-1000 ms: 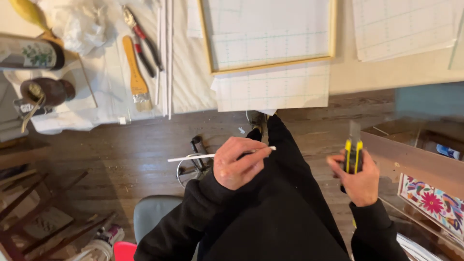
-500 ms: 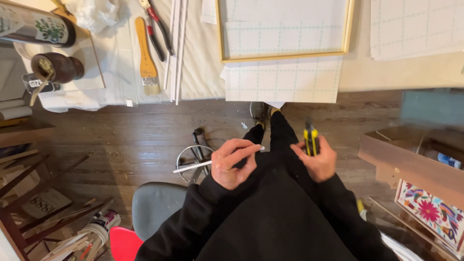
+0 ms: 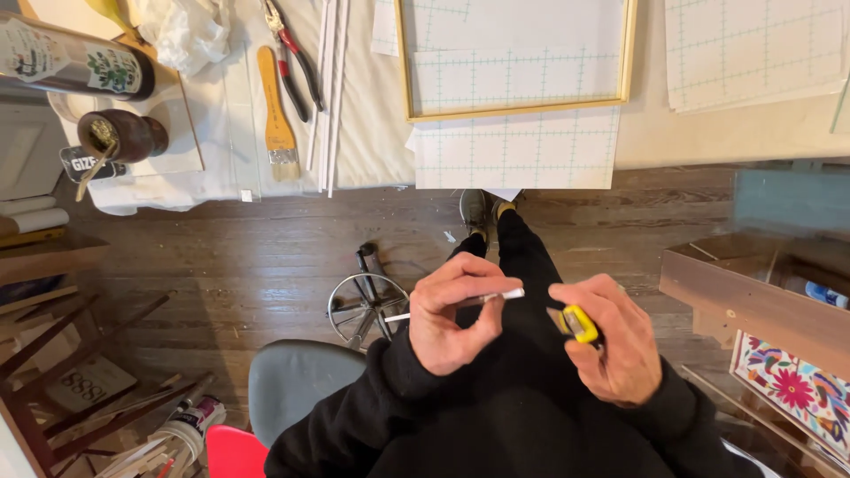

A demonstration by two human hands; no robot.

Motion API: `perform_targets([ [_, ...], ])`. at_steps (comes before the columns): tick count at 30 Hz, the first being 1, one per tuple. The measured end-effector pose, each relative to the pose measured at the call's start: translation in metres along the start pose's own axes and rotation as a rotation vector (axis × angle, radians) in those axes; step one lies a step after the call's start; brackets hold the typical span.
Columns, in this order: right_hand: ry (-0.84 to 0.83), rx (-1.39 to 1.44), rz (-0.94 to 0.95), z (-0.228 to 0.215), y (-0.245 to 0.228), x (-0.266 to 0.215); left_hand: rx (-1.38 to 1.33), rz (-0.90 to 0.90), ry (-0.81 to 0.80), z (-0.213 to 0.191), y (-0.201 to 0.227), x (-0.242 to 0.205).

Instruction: The person is measuring and cutting small white plastic strips with a utility knife to fit into a wooden picture frame.

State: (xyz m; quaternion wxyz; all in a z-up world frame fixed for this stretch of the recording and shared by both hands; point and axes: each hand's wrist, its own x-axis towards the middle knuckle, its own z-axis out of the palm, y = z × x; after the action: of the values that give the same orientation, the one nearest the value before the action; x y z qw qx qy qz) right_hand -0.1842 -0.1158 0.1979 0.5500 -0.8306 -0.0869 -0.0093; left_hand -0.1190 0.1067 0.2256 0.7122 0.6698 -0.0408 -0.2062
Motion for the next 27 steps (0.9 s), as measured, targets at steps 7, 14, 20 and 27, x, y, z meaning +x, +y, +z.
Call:
perform_targets([
  [7, -0.102, -0.156, -0.02, -0.018, -0.014, 0.014, 0.026, 0.034, -0.082, 0.002, 0.017, -0.003],
  [14, -0.146, -0.225, -0.037, -0.025, -0.021, 0.018, 0.1, 0.1, -0.129, 0.002, 0.024, -0.003],
  [20, -0.159, -0.245, -0.046, -0.028, -0.022, 0.019, 0.103, 0.096, -0.161, 0.0, 0.029, -0.001],
  [27, -0.153, -0.256, -0.028, -0.027, -0.021, 0.019, 0.107, 0.097, -0.154, 0.001, 0.033, 0.001],
])
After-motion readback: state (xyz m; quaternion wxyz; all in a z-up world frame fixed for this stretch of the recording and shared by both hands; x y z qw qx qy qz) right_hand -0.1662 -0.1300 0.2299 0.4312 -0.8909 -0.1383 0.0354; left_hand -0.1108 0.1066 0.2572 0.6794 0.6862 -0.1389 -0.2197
